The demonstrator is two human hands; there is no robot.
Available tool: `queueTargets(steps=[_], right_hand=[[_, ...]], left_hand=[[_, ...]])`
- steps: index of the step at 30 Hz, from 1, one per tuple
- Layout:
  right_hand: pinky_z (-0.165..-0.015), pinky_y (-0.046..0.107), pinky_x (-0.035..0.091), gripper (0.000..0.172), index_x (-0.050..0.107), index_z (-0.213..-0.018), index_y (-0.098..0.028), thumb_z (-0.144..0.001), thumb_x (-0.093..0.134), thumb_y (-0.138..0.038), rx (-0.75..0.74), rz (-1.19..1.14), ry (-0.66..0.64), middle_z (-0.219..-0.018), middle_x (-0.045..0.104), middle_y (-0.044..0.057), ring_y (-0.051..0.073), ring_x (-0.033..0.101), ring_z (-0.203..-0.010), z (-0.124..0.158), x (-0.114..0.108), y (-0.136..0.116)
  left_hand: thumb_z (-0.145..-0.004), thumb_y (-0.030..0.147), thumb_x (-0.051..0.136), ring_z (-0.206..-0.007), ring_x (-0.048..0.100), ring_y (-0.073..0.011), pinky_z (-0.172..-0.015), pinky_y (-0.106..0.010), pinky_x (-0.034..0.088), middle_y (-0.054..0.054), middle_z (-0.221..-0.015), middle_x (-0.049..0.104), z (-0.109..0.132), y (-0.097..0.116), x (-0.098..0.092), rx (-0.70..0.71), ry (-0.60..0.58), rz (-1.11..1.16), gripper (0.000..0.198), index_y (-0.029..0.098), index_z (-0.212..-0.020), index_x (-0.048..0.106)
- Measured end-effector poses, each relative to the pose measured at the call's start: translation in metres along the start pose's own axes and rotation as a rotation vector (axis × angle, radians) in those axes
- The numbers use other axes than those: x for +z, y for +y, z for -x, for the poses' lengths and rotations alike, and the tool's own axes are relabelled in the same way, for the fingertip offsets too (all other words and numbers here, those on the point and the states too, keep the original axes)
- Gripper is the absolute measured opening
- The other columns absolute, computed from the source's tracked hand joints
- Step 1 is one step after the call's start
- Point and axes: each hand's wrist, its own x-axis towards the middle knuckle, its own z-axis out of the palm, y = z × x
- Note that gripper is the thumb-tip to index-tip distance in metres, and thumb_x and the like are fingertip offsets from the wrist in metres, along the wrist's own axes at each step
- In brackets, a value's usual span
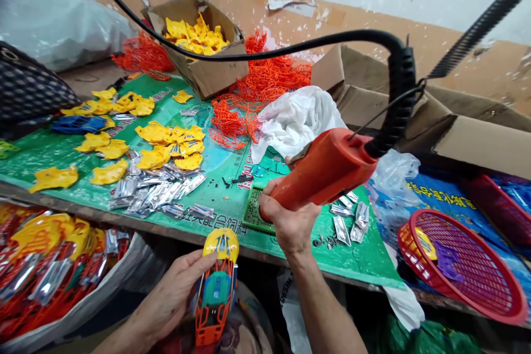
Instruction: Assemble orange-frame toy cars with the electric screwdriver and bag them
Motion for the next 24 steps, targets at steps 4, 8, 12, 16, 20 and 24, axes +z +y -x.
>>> queueTargets(steps=[4,8,12,16,20,24], right_hand=[[-0.058,0.033,0.053,0.008,0.066,-0.066,-0.018,-0.063,0.073,-0.018,0.007,0.008,0.0,-0.063,0.061,-0.002,0.014,0.058,-0.056,-0.0008,0.0014,0.0044],[-0.059,0.034,0.054,0.009,0.066,-0.065,-0.017,-0.062,0.074,-0.02,0.017,0.013,0.004,-0.063,0.061,-0.002,0.014,0.058,-0.056,-0.0019,0.0029,0.0078],[-0.059,0.034,0.054,0.01,0.066,-0.065,-0.017,-0.062,0.075,-0.02,0.04,0.011,0.001,-0.064,0.062,-0.002,0.014,0.058,-0.056,-0.0007,0.0041,0.0084],[-0.057,0.033,0.053,0.009,0.066,-0.064,-0.017,-0.061,0.074,-0.016,0.034,-0.002,0.0,-0.063,0.061,-0.002,0.014,0.058,-0.055,0.0004,0.0035,0.0091],[-0.056,0.032,0.053,0.009,0.066,-0.064,-0.017,-0.06,0.074,-0.016,0.024,0.012,0.01,-0.063,0.062,-0.002,0.015,0.059,-0.056,0.0003,0.0026,0.0102],[-0.056,0.031,0.052,0.011,0.064,-0.064,-0.017,-0.059,0.074,-0.016,0.04,0.022,0.022,-0.062,0.062,-0.002,0.014,0.058,-0.055,0.0008,0.0045,0.0081]], left_hand=[[-0.069,0.045,0.078,-0.05,0.058,-0.011,-0.05,-0.021,0.047,-0.003,-0.063,0.067,-0.0034,-0.0002,0.0029,0.014,0.044,0.012,0.038,0.01,-0.083,0.07],[-0.066,0.047,0.079,-0.047,0.058,-0.0126,-0.049,-0.024,0.049,-0.003,-0.059,0.066,-0.0051,-0.0011,0.0041,0.016,0.065,0.025,0.041,0.011,-0.08,0.069],[-0.065,0.047,0.079,-0.047,0.06,-0.015,-0.05,-0.027,0.051,-0.004,-0.06,0.067,-0.0064,-0.0029,0.0035,-0.005,0.058,0.05,0.041,0.011,-0.083,0.069],[-0.066,0.045,0.079,-0.048,0.06,-0.0144,-0.05,-0.025,0.049,-0.004,-0.06,0.067,-0.009,-0.0036,0.0023,0.007,0.077,0.041,0.039,0.01,-0.08,0.068],[-0.066,0.044,0.08,-0.048,0.058,-0.0123,-0.05,-0.023,0.047,-0.003,-0.06,0.067,-0.0099,-0.0047,0.0013,0.026,0.095,0.027,0.037,0.011,-0.074,0.067],[-0.066,0.045,0.079,-0.048,0.059,-0.0126,-0.049,-0.023,0.047,-0.002,-0.06,0.067,-0.0106,-0.0072,0.0006,0.04,0.093,0.012,0.037,0.011,-0.074,0.068]])
